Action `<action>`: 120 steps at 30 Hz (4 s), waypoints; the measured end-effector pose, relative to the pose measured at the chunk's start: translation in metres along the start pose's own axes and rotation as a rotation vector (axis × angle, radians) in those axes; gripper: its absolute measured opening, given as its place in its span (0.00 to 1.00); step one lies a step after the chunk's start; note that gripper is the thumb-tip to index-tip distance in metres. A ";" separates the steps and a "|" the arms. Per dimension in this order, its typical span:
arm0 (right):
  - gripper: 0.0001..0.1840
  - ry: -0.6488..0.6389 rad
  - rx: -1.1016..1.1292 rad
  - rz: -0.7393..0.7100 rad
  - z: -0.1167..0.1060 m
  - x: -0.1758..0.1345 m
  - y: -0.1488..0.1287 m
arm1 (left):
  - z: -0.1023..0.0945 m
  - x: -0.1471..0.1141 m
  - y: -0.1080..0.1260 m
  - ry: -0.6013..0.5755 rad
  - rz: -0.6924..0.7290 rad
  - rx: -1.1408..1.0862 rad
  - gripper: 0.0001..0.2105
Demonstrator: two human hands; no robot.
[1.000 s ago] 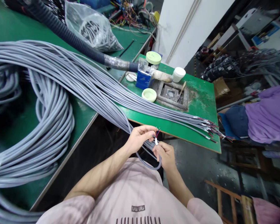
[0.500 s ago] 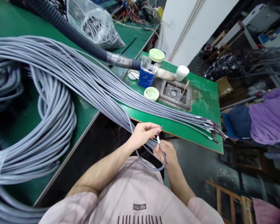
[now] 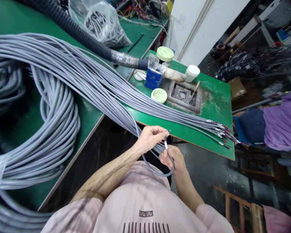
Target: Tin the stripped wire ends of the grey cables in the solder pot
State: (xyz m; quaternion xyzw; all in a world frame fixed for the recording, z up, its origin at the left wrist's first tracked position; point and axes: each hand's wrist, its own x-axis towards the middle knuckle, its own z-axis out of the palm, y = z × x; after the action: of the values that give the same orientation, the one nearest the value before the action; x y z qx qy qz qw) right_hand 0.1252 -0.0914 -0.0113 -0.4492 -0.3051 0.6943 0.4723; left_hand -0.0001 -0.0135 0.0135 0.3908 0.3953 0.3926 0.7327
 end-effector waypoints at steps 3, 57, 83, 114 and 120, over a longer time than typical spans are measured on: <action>0.25 -0.015 0.008 0.004 -0.001 0.000 0.000 | -0.001 0.002 -0.002 0.002 -0.018 -0.001 0.13; 0.12 -0.005 -0.209 -0.237 0.000 0.018 -0.024 | 0.000 -0.020 -0.020 0.136 0.652 0.237 0.05; 0.13 0.260 -0.149 -0.326 0.019 0.029 -0.036 | -0.001 -0.014 -0.019 0.155 0.320 -0.046 0.06; 0.16 0.167 -0.993 -0.689 0.011 0.064 -0.083 | -0.009 0.012 -0.012 0.243 0.245 -0.219 0.15; 0.17 0.230 -1.148 -0.557 -0.001 0.104 -0.136 | -0.040 0.019 -0.008 0.312 0.659 0.390 0.09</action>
State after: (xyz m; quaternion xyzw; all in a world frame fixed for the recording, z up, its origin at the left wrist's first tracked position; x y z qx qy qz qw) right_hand 0.1626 0.0558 0.0685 -0.6057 -0.6804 0.2199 0.3491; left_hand -0.0260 0.0109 -0.0142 0.5635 0.4224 0.5787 0.4113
